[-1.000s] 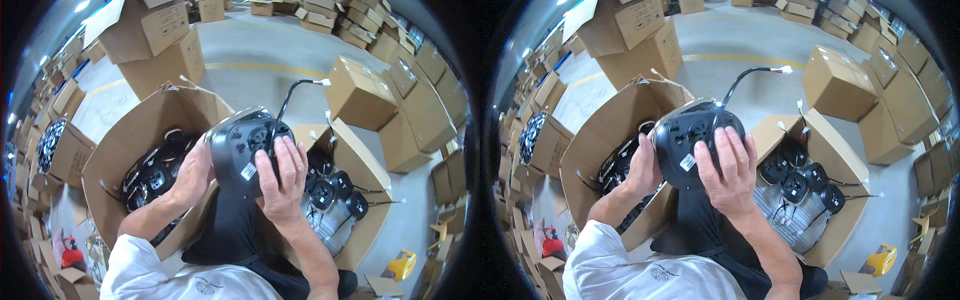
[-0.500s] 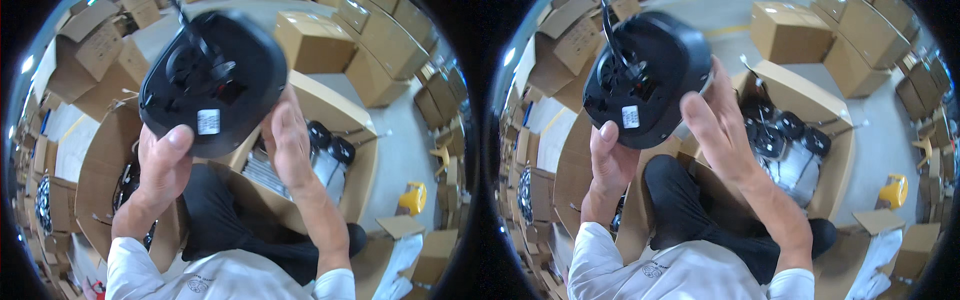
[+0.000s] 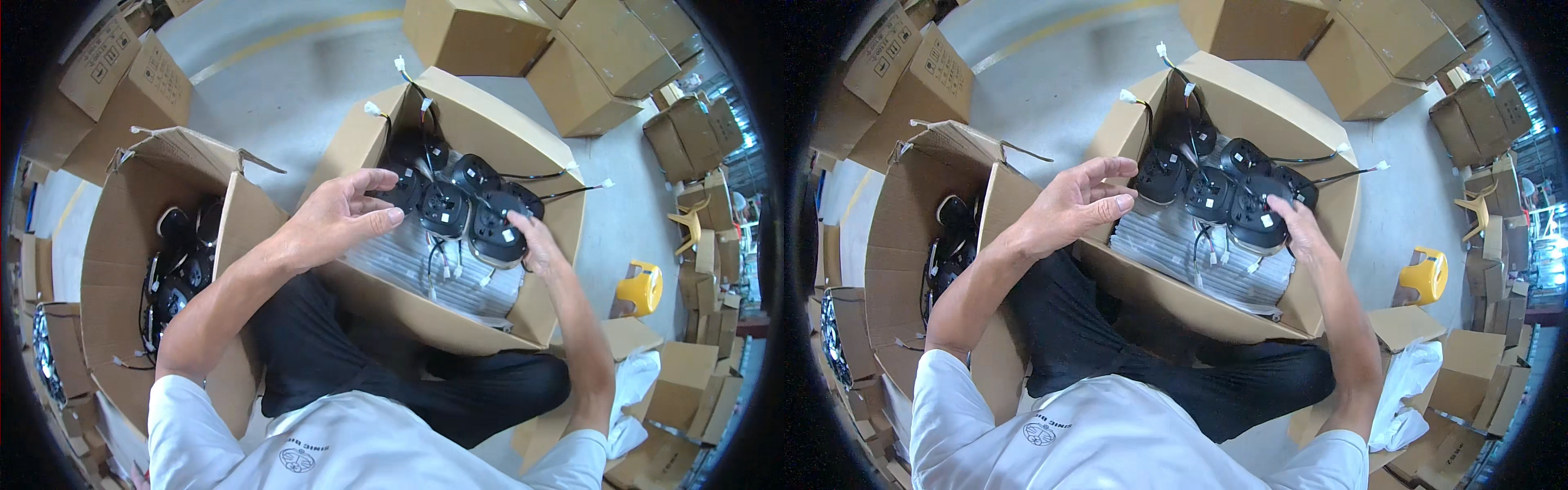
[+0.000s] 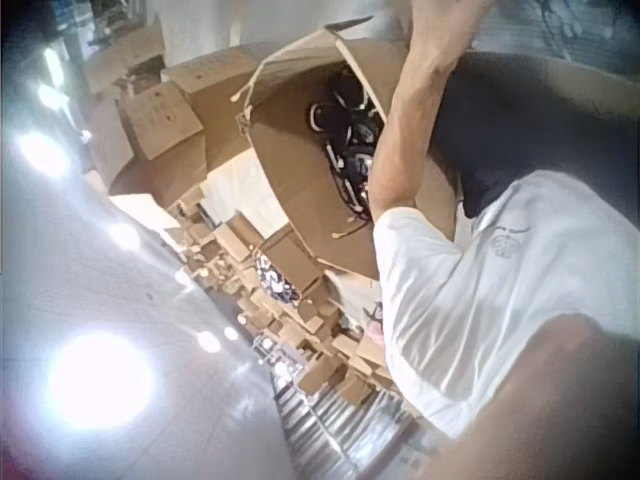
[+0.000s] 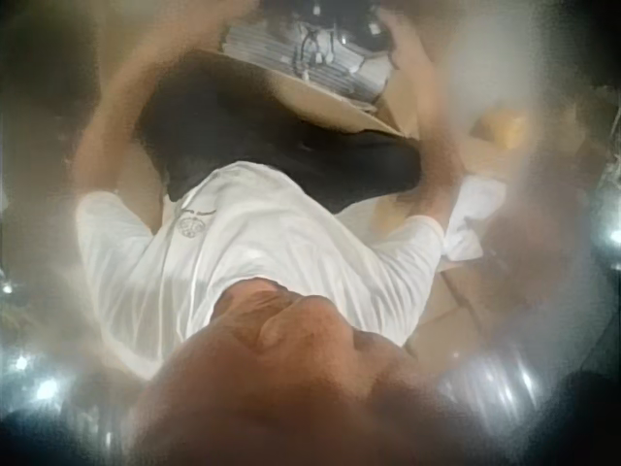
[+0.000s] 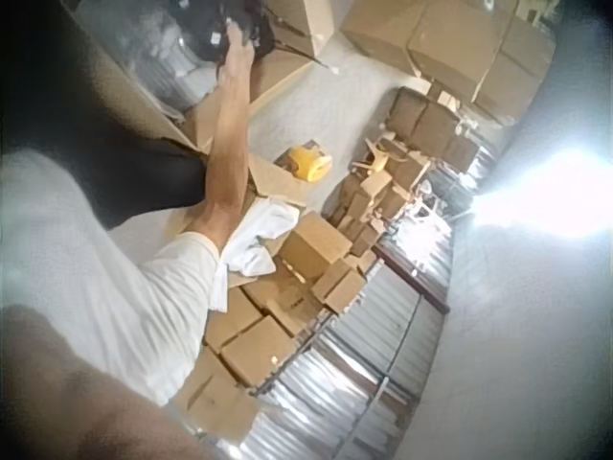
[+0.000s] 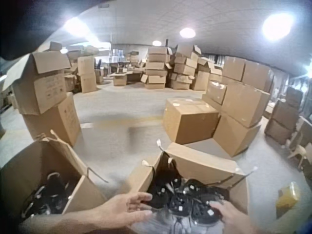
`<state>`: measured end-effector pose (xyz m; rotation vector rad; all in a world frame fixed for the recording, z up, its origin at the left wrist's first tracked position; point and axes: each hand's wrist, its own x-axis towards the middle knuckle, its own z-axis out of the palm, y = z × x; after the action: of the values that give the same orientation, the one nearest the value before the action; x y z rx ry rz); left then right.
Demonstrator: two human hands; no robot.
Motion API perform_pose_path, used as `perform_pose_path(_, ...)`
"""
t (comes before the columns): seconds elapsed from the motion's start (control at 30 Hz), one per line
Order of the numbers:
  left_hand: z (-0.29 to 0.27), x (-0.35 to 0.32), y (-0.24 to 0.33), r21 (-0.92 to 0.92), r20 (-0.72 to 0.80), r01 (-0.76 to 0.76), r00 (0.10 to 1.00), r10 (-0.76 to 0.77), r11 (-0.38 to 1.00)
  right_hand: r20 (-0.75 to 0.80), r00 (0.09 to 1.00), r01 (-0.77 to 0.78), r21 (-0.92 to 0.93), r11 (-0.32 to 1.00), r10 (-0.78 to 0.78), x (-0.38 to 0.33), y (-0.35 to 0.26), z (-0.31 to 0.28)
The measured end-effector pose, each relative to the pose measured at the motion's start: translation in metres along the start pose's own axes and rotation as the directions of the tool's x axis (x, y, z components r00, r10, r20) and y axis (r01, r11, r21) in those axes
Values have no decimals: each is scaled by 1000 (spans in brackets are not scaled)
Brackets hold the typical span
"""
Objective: The person packs vehicle lights into a cardboard box by hand, transferring the lights from an adjacent box and placing protective foam sheets over each completed layer.
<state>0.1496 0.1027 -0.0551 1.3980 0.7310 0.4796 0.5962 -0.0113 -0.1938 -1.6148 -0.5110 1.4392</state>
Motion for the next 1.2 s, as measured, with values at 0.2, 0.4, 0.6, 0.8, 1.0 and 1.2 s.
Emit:
perform_pose_path(0.2,-4,21,-7,15,-25,42,999,-42,999,-66,996,-76,-226,971,62,83,72,-60)
perform_pose_path(0.4,-31,15,-19,93,-73,75,995,-69,993,-53,976,185,-299,936,-210,156,147,-19)
perform_pose_path(0.6,-25,-10,-3,485,70,-330,938,340,810,-83,961,111,-757,643,-264,142,160,-79)
perform_pose_path(0.8,-154,-172,28,400,-386,-138,871,303,906,86,932,230,-891,392,-351,105,131,-41)
perform_pose_path(1.0,-348,-390,-234,268,-950,770,312,24,580,216,961,276,-808,520,-173,83,117,-19)
perform_pose_path(1.2,-340,-457,-317,288,-953,922,303,-17,260,225,964,248,-952,178,-140,61,110,-2)
